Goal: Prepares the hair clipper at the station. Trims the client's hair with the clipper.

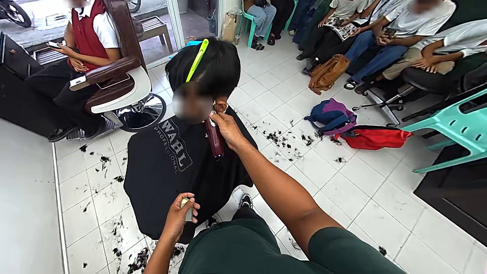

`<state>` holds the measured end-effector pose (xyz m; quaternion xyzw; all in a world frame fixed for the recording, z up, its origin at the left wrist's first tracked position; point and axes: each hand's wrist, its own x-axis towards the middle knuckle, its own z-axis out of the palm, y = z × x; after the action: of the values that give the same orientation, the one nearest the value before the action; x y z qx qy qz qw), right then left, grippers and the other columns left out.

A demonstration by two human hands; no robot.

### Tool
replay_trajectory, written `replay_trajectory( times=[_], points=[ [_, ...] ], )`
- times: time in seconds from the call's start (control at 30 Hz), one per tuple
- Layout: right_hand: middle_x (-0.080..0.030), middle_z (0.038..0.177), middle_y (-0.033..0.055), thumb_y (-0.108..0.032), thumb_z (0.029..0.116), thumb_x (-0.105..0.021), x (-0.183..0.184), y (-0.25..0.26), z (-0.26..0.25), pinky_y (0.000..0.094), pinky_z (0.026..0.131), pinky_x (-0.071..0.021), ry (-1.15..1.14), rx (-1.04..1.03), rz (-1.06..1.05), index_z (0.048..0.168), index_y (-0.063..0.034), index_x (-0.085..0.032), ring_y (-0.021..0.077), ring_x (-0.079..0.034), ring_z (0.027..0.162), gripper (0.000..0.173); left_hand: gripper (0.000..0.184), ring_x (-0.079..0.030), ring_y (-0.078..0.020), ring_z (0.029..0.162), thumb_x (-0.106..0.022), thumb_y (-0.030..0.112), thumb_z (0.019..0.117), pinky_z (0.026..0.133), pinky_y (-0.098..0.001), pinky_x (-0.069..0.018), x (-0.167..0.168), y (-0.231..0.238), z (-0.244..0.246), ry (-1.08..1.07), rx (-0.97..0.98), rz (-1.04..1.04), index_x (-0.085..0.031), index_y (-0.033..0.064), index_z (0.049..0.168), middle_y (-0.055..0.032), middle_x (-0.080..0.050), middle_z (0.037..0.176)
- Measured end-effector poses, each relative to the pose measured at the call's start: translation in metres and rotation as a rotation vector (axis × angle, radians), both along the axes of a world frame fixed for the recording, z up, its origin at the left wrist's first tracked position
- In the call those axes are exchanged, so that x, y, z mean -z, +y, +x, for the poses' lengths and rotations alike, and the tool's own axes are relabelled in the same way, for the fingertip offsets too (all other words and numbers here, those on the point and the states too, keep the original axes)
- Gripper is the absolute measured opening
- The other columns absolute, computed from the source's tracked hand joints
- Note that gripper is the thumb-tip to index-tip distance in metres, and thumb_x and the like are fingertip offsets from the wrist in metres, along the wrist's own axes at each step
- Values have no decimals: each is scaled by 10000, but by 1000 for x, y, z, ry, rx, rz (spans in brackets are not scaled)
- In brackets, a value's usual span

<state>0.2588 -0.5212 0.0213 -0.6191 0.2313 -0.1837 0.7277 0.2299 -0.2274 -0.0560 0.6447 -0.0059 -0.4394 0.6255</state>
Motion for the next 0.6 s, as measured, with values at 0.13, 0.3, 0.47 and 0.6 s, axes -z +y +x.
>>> replay_trajectory(
  times=[0.13,0.3,0.47,0.6],
  points=[
    [-672,965,163,-338,1090,-494,-2,-1,0,427,765,-612,-33,2,-15,1227,39,-594,237,-694,804,413,177,-689,-189,578,-423,67,1097,510,-319,-599,-4,-1,1,69,31,46,-515,14,1240,-100,-671,740],
    [-676,949,152,-351,1092,-488,-6,-3,-2,416,756,-610,-24,-6,0,1203,38,-607,224,-692,794,422,224,-698,-220,596,-389,103,1114,484,-342,-593,-1,-2,-2,84,82,73,-480,42,1310,-110,-668,757],
    [-674,982,167,-352,1087,-504,-4,-4,-2,433,778,-605,3,-8,-52,1242,35,-593,239,-691,816,426,237,-687,-168,591,-444,97,1095,435,-265,-540,-1,0,-1,38,147,71,-496,52,1321,-95,-688,797],
    [-678,958,159,-365,1090,-491,-2,-7,-4,425,763,-607,17,-40,-23,1194,39,-611,232,-692,802,434,217,-675,-135,602,-503,73,1069,462,-230,-529,3,0,0,-27,141,73,-551,28,1277,-88,-699,815]
  ],
)
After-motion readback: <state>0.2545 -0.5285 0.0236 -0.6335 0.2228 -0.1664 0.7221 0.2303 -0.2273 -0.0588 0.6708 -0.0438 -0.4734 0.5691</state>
